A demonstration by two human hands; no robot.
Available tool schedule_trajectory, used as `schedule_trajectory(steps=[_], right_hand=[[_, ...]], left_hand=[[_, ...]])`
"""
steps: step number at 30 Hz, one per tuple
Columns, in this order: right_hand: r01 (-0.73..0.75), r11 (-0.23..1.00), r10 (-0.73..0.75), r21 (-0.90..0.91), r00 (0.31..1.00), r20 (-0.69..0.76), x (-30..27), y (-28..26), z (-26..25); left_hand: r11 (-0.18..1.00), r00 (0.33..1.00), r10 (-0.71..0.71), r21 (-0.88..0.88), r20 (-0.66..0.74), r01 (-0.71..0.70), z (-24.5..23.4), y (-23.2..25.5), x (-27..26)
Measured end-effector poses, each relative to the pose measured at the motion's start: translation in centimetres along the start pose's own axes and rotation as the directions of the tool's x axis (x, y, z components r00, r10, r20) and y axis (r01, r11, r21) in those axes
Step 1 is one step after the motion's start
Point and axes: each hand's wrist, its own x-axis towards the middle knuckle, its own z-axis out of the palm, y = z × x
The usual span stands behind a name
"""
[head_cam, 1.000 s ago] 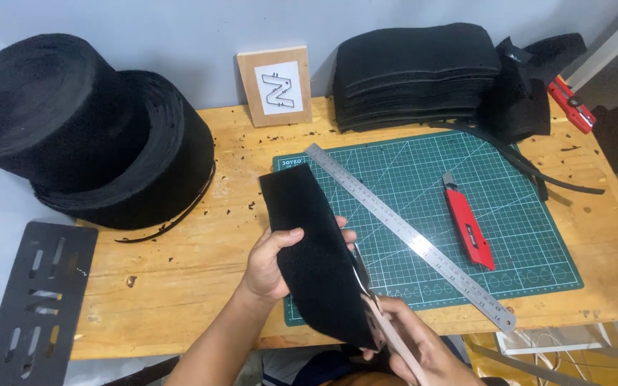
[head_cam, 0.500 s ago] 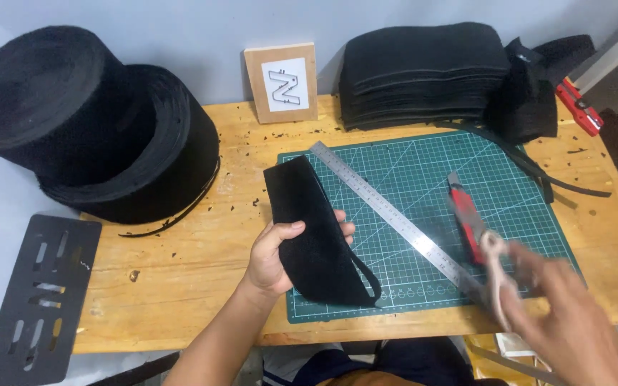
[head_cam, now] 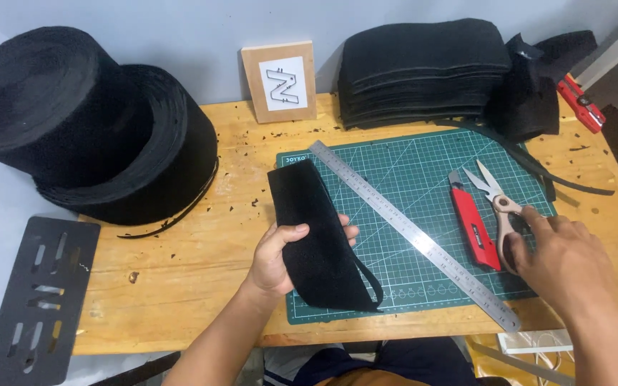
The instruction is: Measuring and cutting black fabric material using a ruler, scissors, and a utility knife on a cutting mat.
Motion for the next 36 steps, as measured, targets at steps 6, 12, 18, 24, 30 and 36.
schedule_trajectory(steps=[6, 12, 18, 24, 30, 36], right_hand=[[0.261, 0.775, -0.043, 0.575, 0.930, -0.364, -6.0, -7.3, -2.8], [0.649, 0.259, -0.155, 0.715, 0.759, -0.632, -8.6, -17.0, -4.0], [0.649, 0.189, -0.067, 0.737, 0.757, -0.650, -8.1, -18.3, -3.6], [0.434, 0.008, -0.047, 0.901, 0.900, -0.433, -8.0, -18.1, -3.6], [0.339, -0.118, -0.063, 0.933, 0.935, -0.348, -7.8, -17.5, -3.2], [0.295, -0.223, -0.048, 0.929, 0.949, -0.313, -7.3, -17.6, -2.6]], left_hand=[[1.000, 0.997, 0.024, 0.002, -0.069, -0.024, 1.2, -0.3, -0.1], [0.998, 0.999, 0.017, 0.060, -0.039, -0.015, 1.1, -0.6, -0.1], [0.993, 0.999, 0.038, 0.116, -0.022, -0.035, 1.1, -0.3, -0.2], [0.991, 0.939, 0.127, 0.077, -0.320, -0.108, -1.3, -1.6, 0.1], [0.989, 0.938, 0.137, 0.090, -0.317, -0.114, -0.7, -1.5, 0.3], [0.983, 0.928, 0.153, 0.146, -0.340, -0.108, -1.0, -1.7, 0.3]])
